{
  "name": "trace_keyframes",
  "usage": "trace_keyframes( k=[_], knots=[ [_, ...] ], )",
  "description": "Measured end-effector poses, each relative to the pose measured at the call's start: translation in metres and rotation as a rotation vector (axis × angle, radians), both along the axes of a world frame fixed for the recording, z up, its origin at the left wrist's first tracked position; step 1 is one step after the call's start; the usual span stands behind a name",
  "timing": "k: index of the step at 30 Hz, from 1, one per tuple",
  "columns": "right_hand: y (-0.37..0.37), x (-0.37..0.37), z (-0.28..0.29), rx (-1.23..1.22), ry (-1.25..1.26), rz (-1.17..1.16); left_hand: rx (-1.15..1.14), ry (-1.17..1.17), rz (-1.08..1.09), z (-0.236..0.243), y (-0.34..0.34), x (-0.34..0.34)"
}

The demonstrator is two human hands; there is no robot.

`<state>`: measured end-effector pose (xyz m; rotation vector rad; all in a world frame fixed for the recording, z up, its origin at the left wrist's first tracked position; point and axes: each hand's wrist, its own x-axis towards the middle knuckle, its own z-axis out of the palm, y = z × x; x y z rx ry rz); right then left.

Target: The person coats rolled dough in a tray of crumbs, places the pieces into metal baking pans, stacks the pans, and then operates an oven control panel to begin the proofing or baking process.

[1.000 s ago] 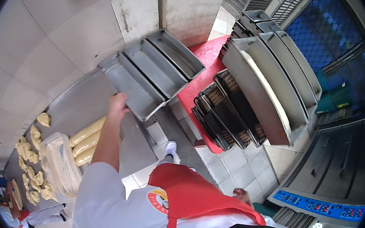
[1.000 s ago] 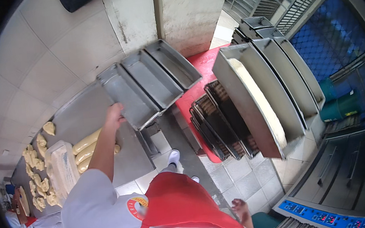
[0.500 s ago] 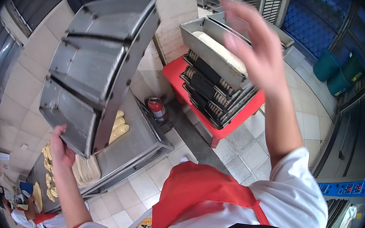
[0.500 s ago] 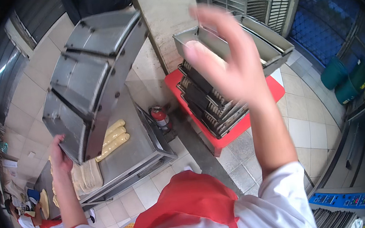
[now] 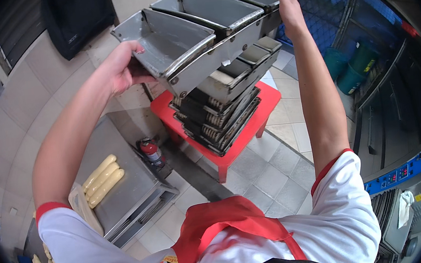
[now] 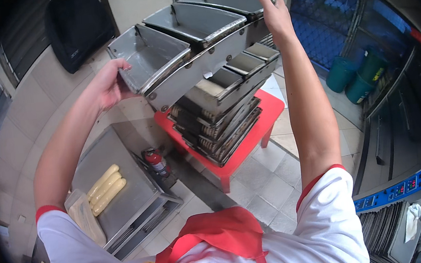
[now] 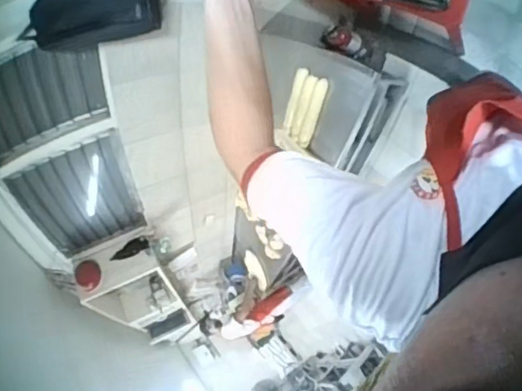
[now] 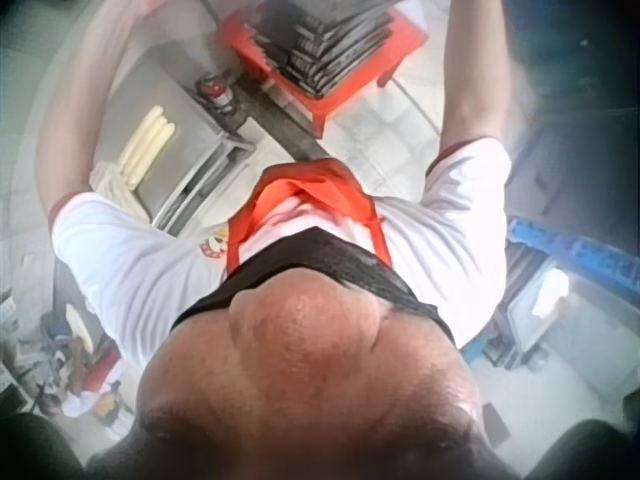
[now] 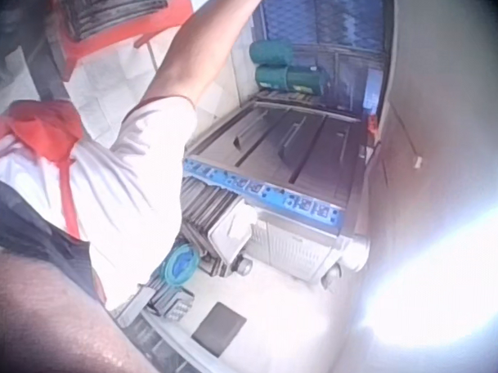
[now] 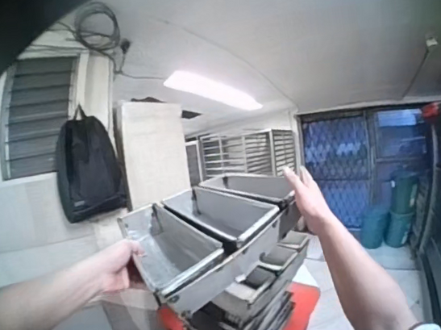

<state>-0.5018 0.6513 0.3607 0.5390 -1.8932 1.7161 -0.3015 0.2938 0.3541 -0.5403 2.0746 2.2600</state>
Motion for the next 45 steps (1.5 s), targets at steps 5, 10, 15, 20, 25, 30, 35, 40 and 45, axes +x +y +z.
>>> trace_keyframes(
  k=[5,10,15,20,25,30,35,40,45],
  knots=[
    [0.05,-0.053,-0.01,-0.058,-0.198,0.137,-0.096,-0.176,-0.102,-0.01,0.031,-0.07],
    [0.08,-0.118,-0.041,-0.058,-0.317,0.223,-0.124,-0.333,-0.19,-0.034,0.044,-0.125],
    [0.1,-0.173,-0.115,-0.077,-0.42,0.37,-0.393,-0.42,0.124,-0.054,0.081,-0.137],
    [0.108,-0.178,-0.127,-0.335,-0.319,0.421,-0.376,-0.349,0.177,-0.062,0.077,-0.128],
    [0.131,-0.126,-0.201,-0.545,-0.09,0.381,0.028,0.193,0.418,-0.093,0.08,-0.061],
    [0.128,0.001,-0.357,-0.34,-0.6,0.514,0.681,0.681,0.312,-0.176,0.093,0.01],
    [0.007,0.163,-0.406,0.262,-0.514,1.224,0.546,0.417,0.759,-0.34,0.12,0.083],
    [-0.114,0.207,-0.35,0.321,0.2,1.189,-0.062,0.505,0.602,-0.442,0.2,0.1],
    [-0.188,0.241,-0.336,0.295,0.137,1.373,0.331,0.528,0.687,-0.363,0.164,0.137]
  ],
)
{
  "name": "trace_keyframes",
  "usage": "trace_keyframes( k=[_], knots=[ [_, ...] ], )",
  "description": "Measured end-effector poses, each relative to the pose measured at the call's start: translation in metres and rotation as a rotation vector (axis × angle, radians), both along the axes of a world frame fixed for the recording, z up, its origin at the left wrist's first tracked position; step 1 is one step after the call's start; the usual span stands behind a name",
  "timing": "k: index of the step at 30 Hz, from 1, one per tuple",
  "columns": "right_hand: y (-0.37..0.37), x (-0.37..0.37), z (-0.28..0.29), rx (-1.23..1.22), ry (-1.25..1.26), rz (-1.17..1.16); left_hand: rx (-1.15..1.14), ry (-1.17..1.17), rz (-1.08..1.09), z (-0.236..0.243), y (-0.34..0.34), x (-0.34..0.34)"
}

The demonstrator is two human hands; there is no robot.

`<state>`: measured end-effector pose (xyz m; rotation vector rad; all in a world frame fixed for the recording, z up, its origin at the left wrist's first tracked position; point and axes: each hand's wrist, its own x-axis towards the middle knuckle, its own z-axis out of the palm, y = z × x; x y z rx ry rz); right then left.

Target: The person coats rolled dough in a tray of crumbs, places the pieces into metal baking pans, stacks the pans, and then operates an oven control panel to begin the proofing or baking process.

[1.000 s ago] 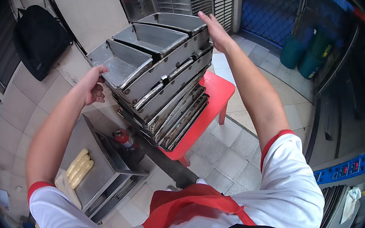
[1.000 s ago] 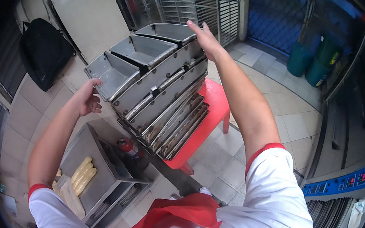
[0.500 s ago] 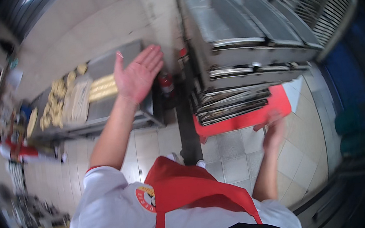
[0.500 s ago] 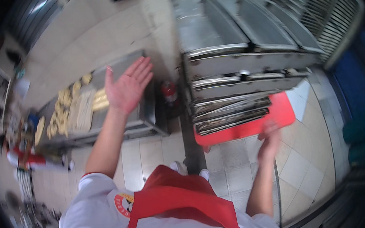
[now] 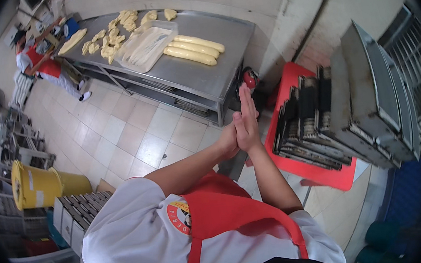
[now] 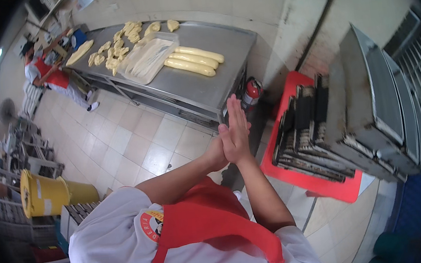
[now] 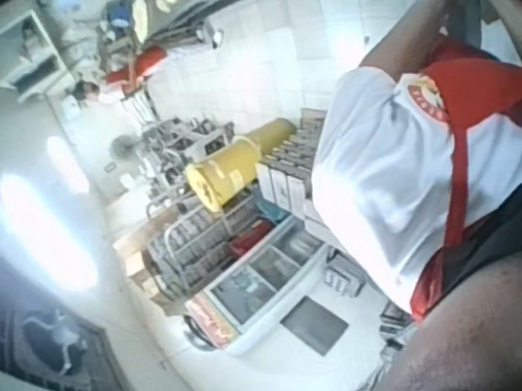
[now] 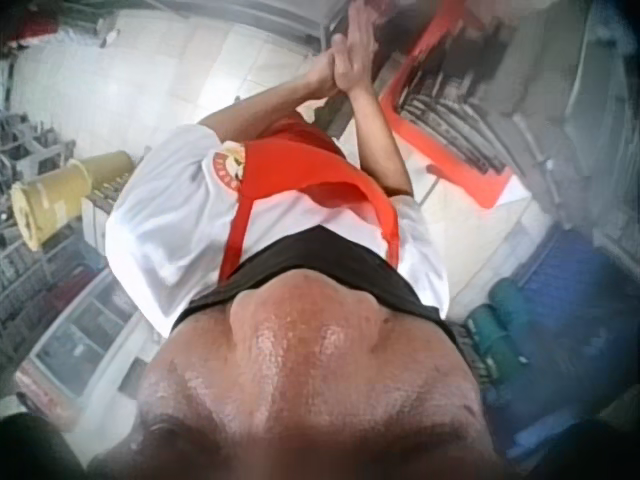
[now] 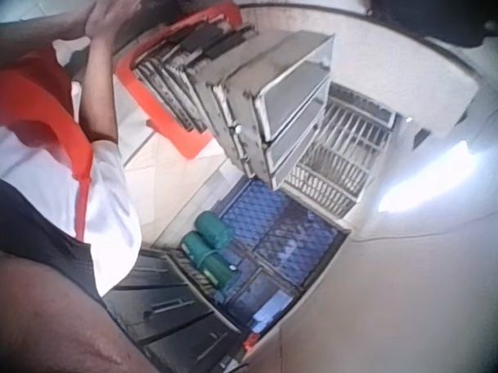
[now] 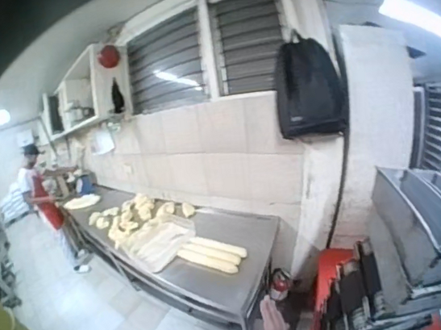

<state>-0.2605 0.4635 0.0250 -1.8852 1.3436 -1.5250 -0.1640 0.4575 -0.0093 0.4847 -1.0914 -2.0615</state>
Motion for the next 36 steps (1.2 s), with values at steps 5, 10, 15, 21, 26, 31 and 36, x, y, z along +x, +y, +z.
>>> trace_keyframes(
  k=[5,10,15,21,26,31,36],
  knots=[
    [-0.082,0.068,0.073,-0.242,-0.052,0.16,0.116,0.099,0.136,0.083,-0.063,0.059],
    [-0.159,0.168,0.096,-0.027,-0.652,0.248,-0.737,-0.26,0.412,0.096,-0.147,0.145],
    [-0.224,0.27,0.06,0.417,-1.275,0.543,-1.118,-0.681,0.505,0.087,-0.258,0.256],
    [-0.307,0.316,0.119,0.278,-0.778,0.806,-0.39,-0.806,0.808,-0.006,-0.359,0.356],
    [-0.432,0.331,0.029,-0.015,0.004,0.425,0.302,0.081,0.745,0.037,-0.414,0.339],
    [-0.531,0.311,-0.086,0.071,0.374,0.158,-0.222,-0.009,0.942,0.072,-0.483,0.42],
    [-0.707,0.249,-0.074,0.133,0.317,-0.109,0.152,-0.938,1.207,-0.053,-0.514,0.475]
  ],
)
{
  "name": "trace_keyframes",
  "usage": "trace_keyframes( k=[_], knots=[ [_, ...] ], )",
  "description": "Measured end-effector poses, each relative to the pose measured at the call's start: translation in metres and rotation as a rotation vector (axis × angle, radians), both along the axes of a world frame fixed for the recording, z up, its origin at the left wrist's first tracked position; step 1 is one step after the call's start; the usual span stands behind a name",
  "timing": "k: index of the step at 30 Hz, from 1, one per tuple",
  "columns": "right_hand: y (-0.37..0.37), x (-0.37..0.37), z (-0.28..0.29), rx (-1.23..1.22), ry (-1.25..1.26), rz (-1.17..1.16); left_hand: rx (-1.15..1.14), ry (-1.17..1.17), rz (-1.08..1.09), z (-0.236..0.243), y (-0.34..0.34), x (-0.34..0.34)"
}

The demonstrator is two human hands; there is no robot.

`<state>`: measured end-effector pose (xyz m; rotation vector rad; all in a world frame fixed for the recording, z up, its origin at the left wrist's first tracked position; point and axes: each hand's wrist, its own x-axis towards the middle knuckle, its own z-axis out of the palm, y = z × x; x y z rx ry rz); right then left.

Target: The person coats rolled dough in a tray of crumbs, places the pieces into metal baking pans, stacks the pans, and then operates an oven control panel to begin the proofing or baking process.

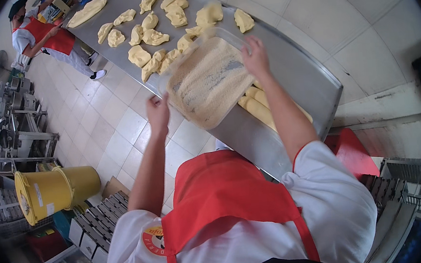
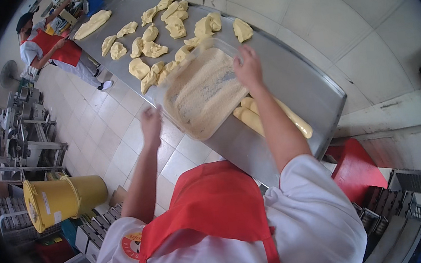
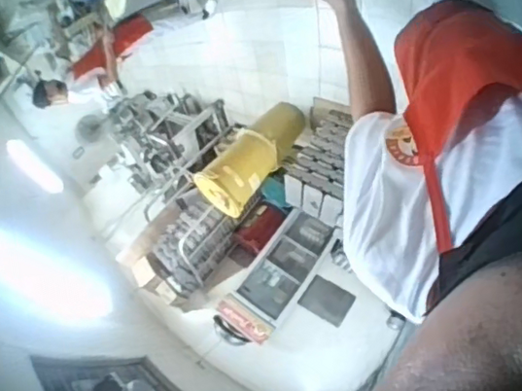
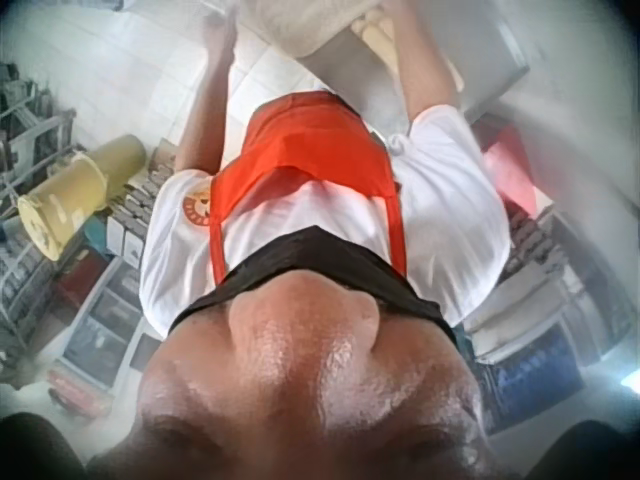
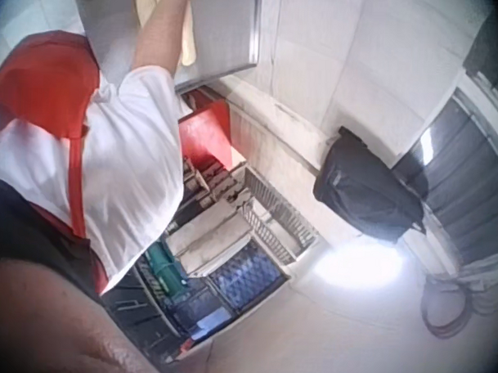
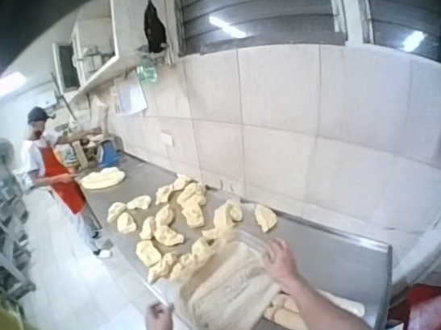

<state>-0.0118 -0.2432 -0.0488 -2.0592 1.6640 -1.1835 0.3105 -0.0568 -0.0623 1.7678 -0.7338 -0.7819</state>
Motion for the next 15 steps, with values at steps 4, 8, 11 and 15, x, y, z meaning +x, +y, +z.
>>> trace_keyframes(
  k=[4,8,11,15],
  knots=[
    [-0.075,-0.035,-0.024,0.629,0.25,0.059,0.26,0.286,-0.107,-0.04,0.006,-0.037],
    [-0.093,-0.072,-0.063,0.279,0.368,0.106,0.149,0.356,-0.227,-0.026,-0.005,-0.042],
    [-0.102,-0.084,-0.053,0.409,0.348,0.162,0.186,0.354,-0.269,-0.03,0.002,-0.039],
    [-0.081,-0.065,-0.051,0.335,0.256,0.164,0.175,0.383,-0.249,-0.025,0.022,-0.037]
  ],
)
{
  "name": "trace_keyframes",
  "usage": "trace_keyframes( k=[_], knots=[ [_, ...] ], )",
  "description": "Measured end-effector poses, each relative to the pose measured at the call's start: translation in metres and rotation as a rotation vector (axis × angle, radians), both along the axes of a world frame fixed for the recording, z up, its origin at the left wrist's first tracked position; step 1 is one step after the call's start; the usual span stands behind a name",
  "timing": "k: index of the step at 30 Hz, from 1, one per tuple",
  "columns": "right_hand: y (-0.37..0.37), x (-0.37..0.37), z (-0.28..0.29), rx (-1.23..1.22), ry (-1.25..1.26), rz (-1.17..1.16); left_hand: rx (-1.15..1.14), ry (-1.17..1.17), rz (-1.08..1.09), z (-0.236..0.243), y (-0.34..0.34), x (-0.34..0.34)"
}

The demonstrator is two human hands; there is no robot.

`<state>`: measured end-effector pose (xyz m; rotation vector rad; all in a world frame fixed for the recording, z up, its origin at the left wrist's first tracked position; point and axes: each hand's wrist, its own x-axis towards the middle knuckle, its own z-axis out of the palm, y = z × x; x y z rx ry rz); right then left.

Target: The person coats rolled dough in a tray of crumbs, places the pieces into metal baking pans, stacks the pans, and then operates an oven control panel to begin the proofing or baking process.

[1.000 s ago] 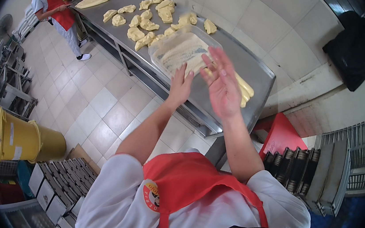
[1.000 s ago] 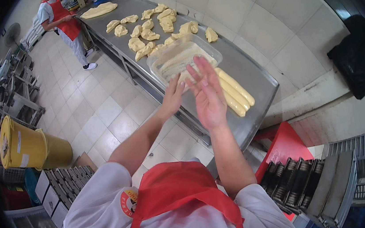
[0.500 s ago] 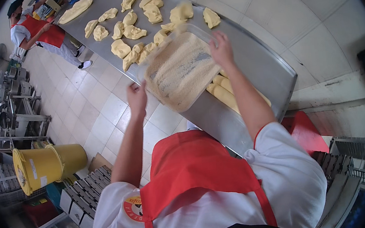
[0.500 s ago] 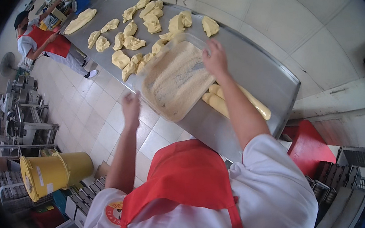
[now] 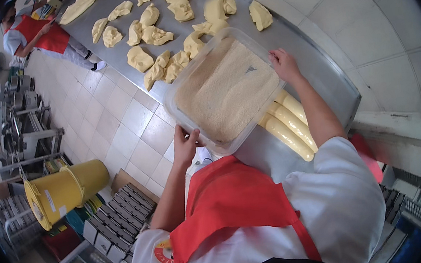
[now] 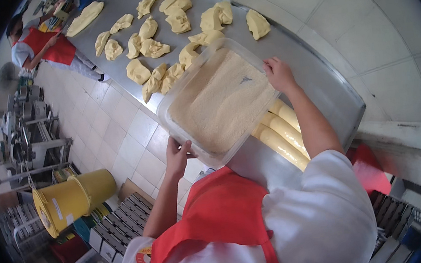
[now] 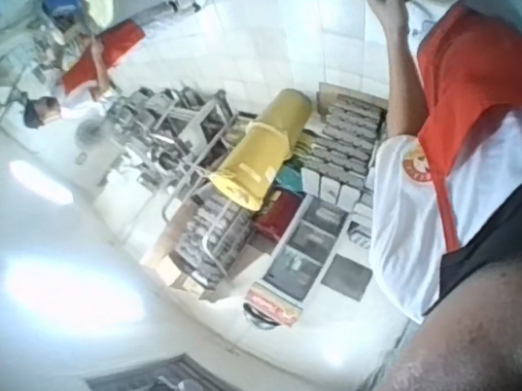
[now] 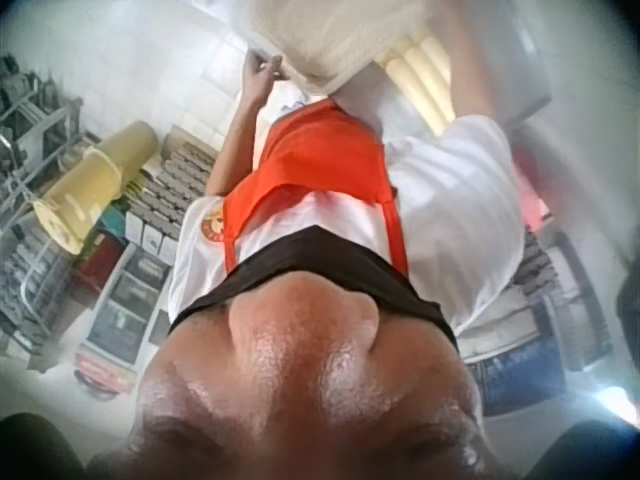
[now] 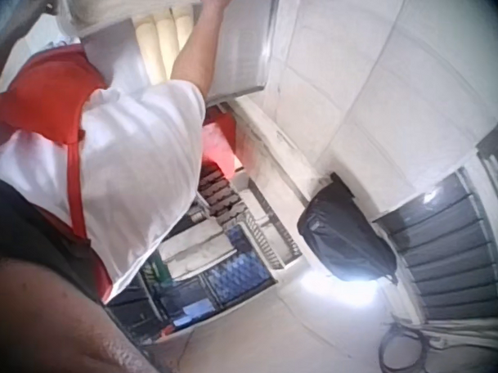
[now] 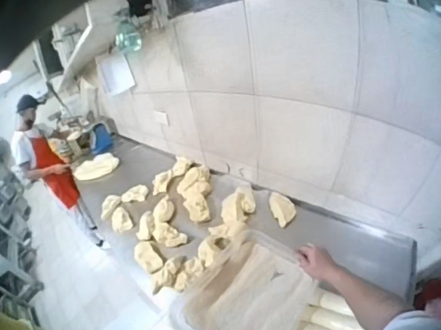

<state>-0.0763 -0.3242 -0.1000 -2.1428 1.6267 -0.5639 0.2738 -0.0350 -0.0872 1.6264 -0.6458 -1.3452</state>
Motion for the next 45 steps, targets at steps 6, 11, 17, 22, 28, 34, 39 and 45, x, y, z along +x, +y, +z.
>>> trace_keyframes(
  k=[6,11,17,22,28,34,39,45],
  knots=[
    [0.04,0.012,0.103,-0.015,-0.296,-0.099,-0.245,-0.015,0.009,0.099,0.001,0.045],
    [0.111,-0.019,0.141,-0.121,-0.395,-0.452,-0.485,-0.079,-0.021,0.144,-0.082,0.06],
    [0.199,-0.03,0.132,-0.091,-0.394,-0.739,-0.416,-0.216,-0.132,0.147,-0.179,0.041],
    [0.252,-0.152,0.11,-0.174,-0.338,-1.062,-0.571,-0.402,-0.5,0.104,-0.254,-0.126],
    [0.232,-0.226,0.052,-0.296,-0.281,-1.207,-0.651,-0.46,-0.673,0.032,-0.327,-0.238],
    [0.251,-0.285,0.005,-0.276,-0.418,-1.298,-0.423,-0.319,-0.881,-0.014,-0.304,-0.309],
    [0.276,-0.305,0.037,-0.067,-0.806,-1.19,-0.365,-0.169,-0.846,0.013,-0.308,-0.327],
    [0.268,-0.309,0.029,-0.099,-0.826,-1.121,-0.208,-0.057,-0.751,0.047,-0.316,-0.333]
  ],
)
